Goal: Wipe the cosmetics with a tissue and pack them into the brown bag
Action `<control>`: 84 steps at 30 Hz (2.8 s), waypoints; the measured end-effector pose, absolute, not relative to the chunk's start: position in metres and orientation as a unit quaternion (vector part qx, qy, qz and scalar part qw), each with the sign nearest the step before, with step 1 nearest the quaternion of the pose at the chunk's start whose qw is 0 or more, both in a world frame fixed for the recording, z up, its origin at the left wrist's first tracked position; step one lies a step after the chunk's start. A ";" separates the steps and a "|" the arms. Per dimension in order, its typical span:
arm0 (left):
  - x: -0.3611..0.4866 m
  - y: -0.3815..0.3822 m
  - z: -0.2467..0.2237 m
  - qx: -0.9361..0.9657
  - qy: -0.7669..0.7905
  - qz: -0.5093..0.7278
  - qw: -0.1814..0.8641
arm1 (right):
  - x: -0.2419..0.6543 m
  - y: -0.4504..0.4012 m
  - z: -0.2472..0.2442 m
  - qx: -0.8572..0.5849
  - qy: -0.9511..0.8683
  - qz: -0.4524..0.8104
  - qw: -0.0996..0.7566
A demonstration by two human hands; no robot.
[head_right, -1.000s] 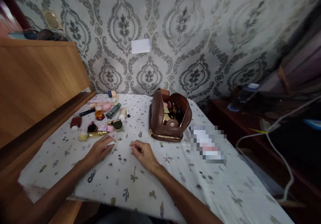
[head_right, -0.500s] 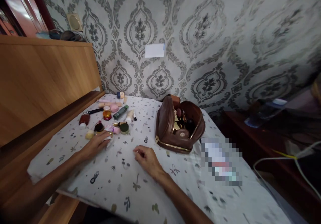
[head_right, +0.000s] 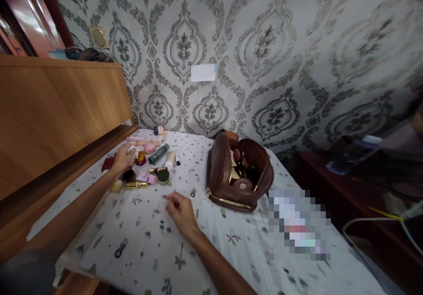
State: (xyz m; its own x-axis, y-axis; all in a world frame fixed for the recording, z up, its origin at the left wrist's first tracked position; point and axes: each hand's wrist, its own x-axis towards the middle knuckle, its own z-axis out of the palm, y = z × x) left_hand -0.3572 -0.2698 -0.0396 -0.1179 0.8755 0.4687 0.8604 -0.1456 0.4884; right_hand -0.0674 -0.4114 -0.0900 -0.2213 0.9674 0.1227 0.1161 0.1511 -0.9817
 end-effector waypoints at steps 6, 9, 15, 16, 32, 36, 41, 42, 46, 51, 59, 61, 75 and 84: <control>-0.345 -0.270 -0.053 0.702 0.660 0.265 -0.038 | -0.065 -0.414 -0.094 -0.439 -0.664 0.443 0.412; -0.348 -0.271 -0.054 0.705 0.668 0.231 -0.050 | -0.065 -0.414 -0.091 -0.441 -0.677 0.431 0.402; -0.347 -0.267 -0.053 0.694 0.685 0.210 -0.070 | -0.065 -0.415 -0.090 -0.439 -0.683 0.420 0.405; -0.347 -0.266 -0.054 0.692 0.687 0.210 -0.074 | -0.065 -0.415 -0.091 -0.439 -0.684 0.419 0.406; -0.354 -0.260 -0.061 0.666 0.705 0.235 -0.072 | -0.066 -0.414 -0.092 -0.448 -0.666 0.438 0.404; -0.356 -0.263 -0.051 0.645 0.722 0.233 -0.090 | -0.065 -0.413 -0.092 -0.441 -0.661 0.448 0.411; -0.341 -0.258 -0.033 0.670 0.699 0.225 -0.113 | -0.065 -0.413 -0.091 -0.440 -0.656 0.451 0.416; -0.334 -0.255 -0.032 0.686 0.685 0.219 -0.113 | -0.065 -0.413 -0.091 -0.442 -0.654 0.451 0.417; -0.299 -0.238 -0.033 0.755 0.623 0.183 -0.096 | -0.064 -0.416 -0.090 -0.442 -0.646 0.466 0.412; -0.276 -0.198 -0.027 0.787 0.596 0.134 -0.086 | -0.063 -0.419 -0.085 -0.449 -0.640 0.475 0.404; -0.265 -0.118 -0.014 0.738 0.667 0.073 -0.067 | -0.063 -0.418 -0.081 -0.468 -0.630 0.482 0.389; -0.260 -0.107 -0.018 0.721 0.687 0.064 -0.060 | -0.063 -0.418 -0.081 -0.472 -0.631 0.480 0.384; -0.296 -0.039 -0.002 0.652 0.755 0.057 -0.027 | -0.061 -0.417 -0.088 -0.486 -0.636 0.477 0.363; -0.307 -0.027 -0.012 0.662 0.748 0.033 -0.012 | -0.060 -0.417 -0.084 -0.482 -0.663 0.454 0.350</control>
